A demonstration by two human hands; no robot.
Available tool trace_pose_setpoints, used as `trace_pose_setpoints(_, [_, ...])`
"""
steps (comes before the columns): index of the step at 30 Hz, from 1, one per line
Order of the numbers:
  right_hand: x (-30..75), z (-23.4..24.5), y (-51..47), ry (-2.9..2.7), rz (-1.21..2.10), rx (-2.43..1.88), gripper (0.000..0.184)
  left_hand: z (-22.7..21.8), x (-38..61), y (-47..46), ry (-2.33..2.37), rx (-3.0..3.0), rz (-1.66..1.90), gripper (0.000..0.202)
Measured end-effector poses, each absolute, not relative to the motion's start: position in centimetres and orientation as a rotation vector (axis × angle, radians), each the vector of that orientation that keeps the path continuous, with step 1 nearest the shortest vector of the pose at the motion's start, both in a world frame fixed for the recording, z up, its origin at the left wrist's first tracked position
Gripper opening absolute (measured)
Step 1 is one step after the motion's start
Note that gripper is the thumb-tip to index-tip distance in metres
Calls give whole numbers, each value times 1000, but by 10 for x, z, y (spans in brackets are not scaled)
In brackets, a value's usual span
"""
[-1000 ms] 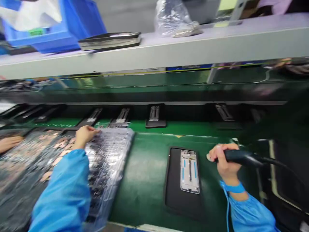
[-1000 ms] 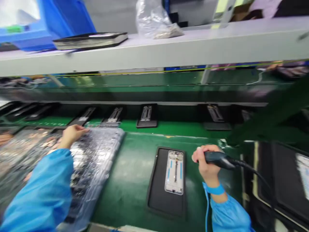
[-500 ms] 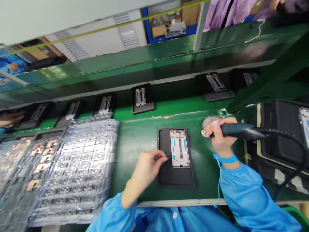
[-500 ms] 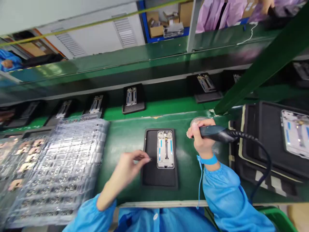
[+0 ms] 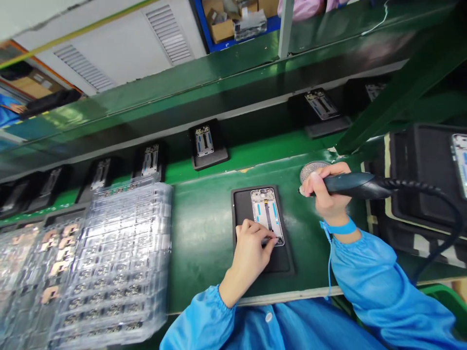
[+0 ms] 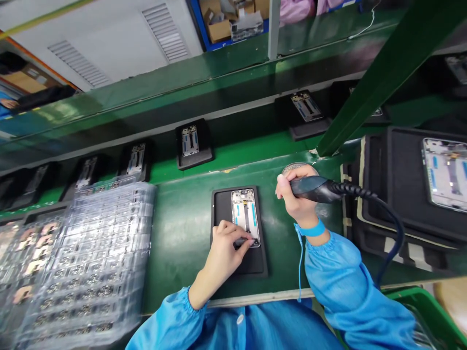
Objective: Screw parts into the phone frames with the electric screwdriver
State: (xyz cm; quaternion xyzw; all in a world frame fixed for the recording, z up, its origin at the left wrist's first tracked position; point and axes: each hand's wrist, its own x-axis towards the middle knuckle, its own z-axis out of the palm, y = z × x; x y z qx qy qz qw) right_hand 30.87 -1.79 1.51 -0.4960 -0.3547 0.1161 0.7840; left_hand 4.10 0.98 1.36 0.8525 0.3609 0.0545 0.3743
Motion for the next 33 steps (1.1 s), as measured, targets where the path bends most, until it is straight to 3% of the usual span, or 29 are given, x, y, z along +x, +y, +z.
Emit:
trace_pose_setpoints(9, [312,28,-18,-720,229,-1045,54,2,31,19,832,2224,228,15])
trace_pose_setpoints(14, [337,41,-27,-664,133,-1084,59,-6,27,19,871,2356,284,33])
trace_pose_setpoints(20, [375,42,-30,-655,120,-1172,63,-10,57,36,844,2434,317,29])
trace_pose_setpoints(27, [385,29,-30,-654,65,-1215,66,-8,81,67,898,2485,400,69])
trace_pose_setpoints(33, [392,27,-33,-668,54,-1231,65,-13,78,65,880,2477,435,72])
